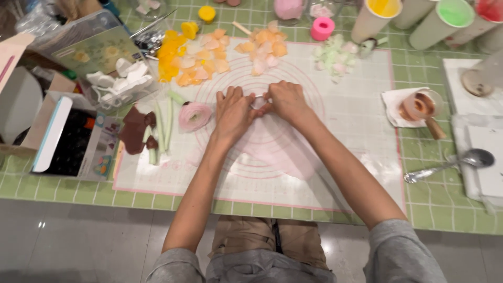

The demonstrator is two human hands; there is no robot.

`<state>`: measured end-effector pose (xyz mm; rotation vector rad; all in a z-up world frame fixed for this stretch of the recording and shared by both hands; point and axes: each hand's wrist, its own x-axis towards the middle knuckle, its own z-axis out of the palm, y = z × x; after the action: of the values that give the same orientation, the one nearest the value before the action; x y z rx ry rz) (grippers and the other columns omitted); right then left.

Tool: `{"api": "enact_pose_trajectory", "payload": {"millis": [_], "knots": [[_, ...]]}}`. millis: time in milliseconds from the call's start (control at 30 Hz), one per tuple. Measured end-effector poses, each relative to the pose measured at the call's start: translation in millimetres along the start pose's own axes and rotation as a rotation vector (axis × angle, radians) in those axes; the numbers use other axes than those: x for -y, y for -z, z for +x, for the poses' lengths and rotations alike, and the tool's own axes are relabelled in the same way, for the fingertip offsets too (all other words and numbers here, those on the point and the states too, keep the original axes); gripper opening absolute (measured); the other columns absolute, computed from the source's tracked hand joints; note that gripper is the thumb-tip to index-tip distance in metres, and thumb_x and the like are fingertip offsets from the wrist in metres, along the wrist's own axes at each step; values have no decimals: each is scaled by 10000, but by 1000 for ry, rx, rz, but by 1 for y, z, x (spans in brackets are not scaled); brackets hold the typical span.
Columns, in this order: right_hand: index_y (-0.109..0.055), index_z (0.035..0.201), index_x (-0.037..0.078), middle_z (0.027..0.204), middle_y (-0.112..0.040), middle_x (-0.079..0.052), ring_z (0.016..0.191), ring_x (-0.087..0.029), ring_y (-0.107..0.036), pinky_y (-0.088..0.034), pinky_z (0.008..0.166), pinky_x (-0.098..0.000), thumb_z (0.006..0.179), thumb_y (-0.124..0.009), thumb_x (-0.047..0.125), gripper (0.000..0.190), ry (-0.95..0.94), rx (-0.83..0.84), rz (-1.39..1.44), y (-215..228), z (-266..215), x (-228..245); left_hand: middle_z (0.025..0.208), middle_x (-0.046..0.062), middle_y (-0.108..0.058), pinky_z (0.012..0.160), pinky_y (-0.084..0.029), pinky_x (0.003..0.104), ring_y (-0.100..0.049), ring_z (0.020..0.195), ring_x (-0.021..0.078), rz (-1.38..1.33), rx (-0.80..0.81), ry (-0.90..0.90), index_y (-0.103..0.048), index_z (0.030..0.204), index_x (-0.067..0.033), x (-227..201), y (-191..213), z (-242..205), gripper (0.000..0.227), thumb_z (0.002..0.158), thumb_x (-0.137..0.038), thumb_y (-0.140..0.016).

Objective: The recorder is using a heart-shaped cutter to punch out shapes from a sheet of thin white material, likely wax, on a workbench in a craft studio.

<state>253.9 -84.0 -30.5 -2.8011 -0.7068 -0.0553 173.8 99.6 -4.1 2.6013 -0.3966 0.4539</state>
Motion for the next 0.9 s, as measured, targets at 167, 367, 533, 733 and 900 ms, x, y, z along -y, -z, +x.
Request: {"api": "enact_pose_trajectory", "payload": {"millis": [167,367,533,733,900], "knots": [[-798,906,129,857,-763,-115,855,-286,-732,-552,724,-455,628,-908,519,492,52,-108,23,-8,-2,-3,975,112,-674,840,-347,451,-565,1013,265,47,34,-22,-795,1082,-93,5,-2,1,345,788,-271,-821],[-804,970,140,907,-750,-139,892,-308,-720,-556,752,-450,642,-906,502,499,13,-49,25,6,-3,10,984,138,-704,894,-376,452,-589,1061,291,111,149,40,-803,966,-88,5,-4,22,349,728,-334,-872],[-797,1134,185,989,-766,-131,935,-296,-733,-570,783,-442,747,-829,290,403,21,-27,-24,26,-18,11,1045,149,-718,963,-439,447,-599,1113,318,124,226,81,-792,903,-62,14,-19,37,406,613,-310,-930],[-753,1190,147,978,-774,-115,929,-320,-719,-553,794,-449,894,-767,291,330,35,-223,319,78,-66,24,1133,218,-637,926,-484,472,-585,1101,395,36,169,20,-720,1023,16,13,-35,38,518,577,-149,-927],[-740,1175,134,985,-784,-80,832,-239,-778,-576,771,-376,934,-707,275,281,-40,-171,538,79,-85,25,1177,227,-616,939,-519,460,-590,1150,408,36,252,1,-712,980,28,16,-44,43,353,647,-17,-822]]}}
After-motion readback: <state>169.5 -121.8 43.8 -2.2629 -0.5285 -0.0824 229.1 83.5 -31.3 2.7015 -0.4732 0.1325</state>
